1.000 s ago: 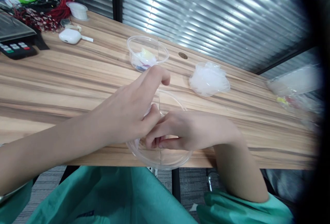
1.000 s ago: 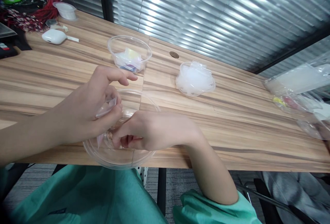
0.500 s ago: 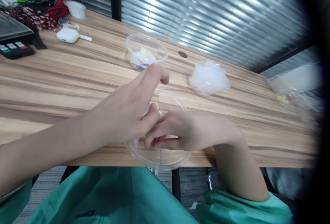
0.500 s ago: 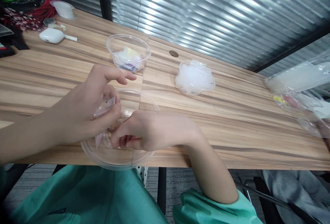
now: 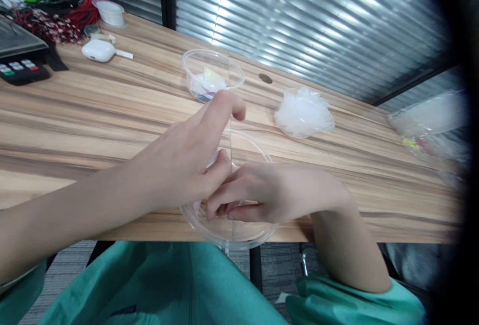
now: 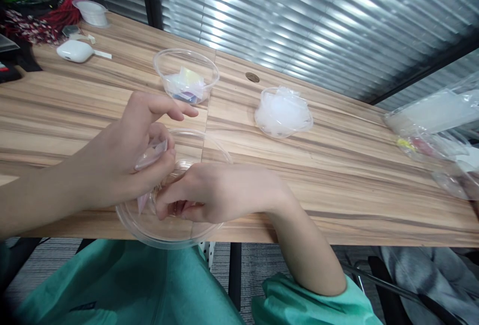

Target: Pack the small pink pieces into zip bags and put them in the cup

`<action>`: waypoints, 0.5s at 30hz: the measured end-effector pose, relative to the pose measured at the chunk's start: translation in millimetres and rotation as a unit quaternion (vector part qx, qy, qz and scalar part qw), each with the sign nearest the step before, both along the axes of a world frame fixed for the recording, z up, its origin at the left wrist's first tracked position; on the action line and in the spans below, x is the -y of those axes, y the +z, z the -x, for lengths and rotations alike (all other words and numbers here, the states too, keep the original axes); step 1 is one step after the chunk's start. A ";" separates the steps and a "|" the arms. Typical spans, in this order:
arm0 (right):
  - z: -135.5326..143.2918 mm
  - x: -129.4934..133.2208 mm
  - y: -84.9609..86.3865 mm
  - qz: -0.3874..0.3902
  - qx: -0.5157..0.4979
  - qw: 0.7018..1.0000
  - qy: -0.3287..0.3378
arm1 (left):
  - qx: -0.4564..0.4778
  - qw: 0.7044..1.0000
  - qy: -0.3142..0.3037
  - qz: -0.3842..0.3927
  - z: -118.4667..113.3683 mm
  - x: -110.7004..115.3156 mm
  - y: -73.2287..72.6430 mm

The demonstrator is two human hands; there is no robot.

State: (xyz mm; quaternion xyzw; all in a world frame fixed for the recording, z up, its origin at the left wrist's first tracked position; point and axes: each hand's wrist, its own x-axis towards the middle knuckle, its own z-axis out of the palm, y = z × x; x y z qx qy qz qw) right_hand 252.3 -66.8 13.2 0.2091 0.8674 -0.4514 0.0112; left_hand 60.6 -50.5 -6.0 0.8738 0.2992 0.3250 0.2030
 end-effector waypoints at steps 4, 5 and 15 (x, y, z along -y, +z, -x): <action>-1.1 -0.4 -1.0 0.015 -0.018 1.000 0.016 | 0.001 1.000 0.008 -0.006 -0.7 -0.5 0.1; -1.4 -0.8 -1.5 0.017 -0.026 0.999 0.015 | 0.003 1.000 0.006 -0.009 -0.9 -0.9 -0.1; -0.5 -2.5 -4.0 0.020 -0.045 0.998 0.038 | 0.020 0.999 -0.004 -0.027 -1.1 -4.0 -4.4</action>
